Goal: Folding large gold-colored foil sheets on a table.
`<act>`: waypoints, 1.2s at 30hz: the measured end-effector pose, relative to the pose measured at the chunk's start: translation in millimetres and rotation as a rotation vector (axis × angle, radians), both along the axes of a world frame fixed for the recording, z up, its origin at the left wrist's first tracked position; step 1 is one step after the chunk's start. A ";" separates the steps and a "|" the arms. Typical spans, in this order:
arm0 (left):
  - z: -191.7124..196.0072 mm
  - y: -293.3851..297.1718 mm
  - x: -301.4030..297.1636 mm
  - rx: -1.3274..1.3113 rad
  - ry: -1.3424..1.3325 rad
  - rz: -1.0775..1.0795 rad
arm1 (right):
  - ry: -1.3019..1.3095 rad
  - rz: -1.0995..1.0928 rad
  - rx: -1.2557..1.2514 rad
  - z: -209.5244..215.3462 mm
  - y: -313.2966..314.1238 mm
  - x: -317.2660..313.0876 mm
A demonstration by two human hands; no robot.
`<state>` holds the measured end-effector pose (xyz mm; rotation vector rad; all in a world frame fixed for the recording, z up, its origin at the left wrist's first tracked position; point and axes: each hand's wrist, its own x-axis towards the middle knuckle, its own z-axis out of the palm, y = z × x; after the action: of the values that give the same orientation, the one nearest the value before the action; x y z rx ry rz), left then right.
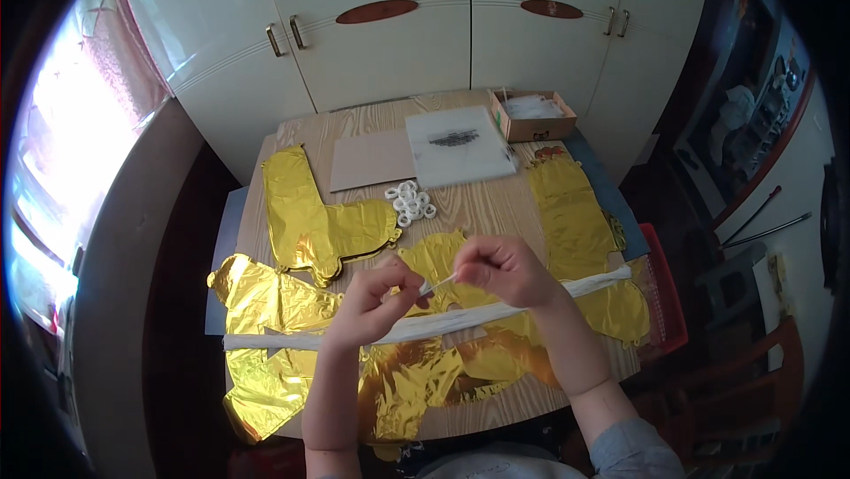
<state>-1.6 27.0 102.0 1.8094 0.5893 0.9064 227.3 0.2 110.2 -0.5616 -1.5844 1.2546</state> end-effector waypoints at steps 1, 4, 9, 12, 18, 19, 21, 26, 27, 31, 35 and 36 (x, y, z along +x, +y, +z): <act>2.0 0.0 -2.0 -0.093 -0.058 -0.092 | -0.042 -0.058 -0.033 -1.7 0.8 0.6; -1.1 0.2 -6.0 -0.374 -0.323 -0.295 | -0.162 -0.197 -0.001 -10.9 8.3 -10.3; 2.2 -2.3 21.7 -0.309 -0.496 0.130 | -0.343 -0.306 0.264 -19.9 5.6 -34.8; -10.6 8.4 1.9 -0.051 -0.092 0.221 | -0.315 -0.356 0.297 -9.2 3.8 -29.5; 3.0 -6.6 16.6 -0.316 -0.581 0.068 | -0.567 -0.455 0.349 -19.4 4.0 -33.4; 2.5 -5.3 16.8 -0.250 -0.418 0.216 | -0.521 -0.402 0.335 -16.6 2.0 -31.9; -5.2 -1.5 13.6 -0.009 -0.147 0.260 | -0.428 -0.292 0.311 -3.7 -2.3 -27.3; -7.8 2.1 6.4 -0.344 -0.309 -0.135 | -0.361 -0.440 0.198 -20.1 9.0 -25.3; -10.4 7.7 6.9 -0.286 -0.448 -0.214 | -0.366 -0.433 0.233 -19.0 6.3 -30.2; -13.3 4.9 8.9 -0.243 -0.407 0.008 | -0.379 -0.557 0.374 -15.5 -0.8 -40.0; -13.7 3.0 17.5 -0.048 -0.176 0.179 | -0.456 -0.716 0.502 -12.4 0.5 -37.5; -17.1 4.1 18.0 -0.003 -0.128 0.198 | -0.451 -0.732 0.490 -13.6 1.0 -37.1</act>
<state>16.4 31.1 84.9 1.6965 0.6965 1.1447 190.2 1.1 96.6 -1.0237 -1.7264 0.1835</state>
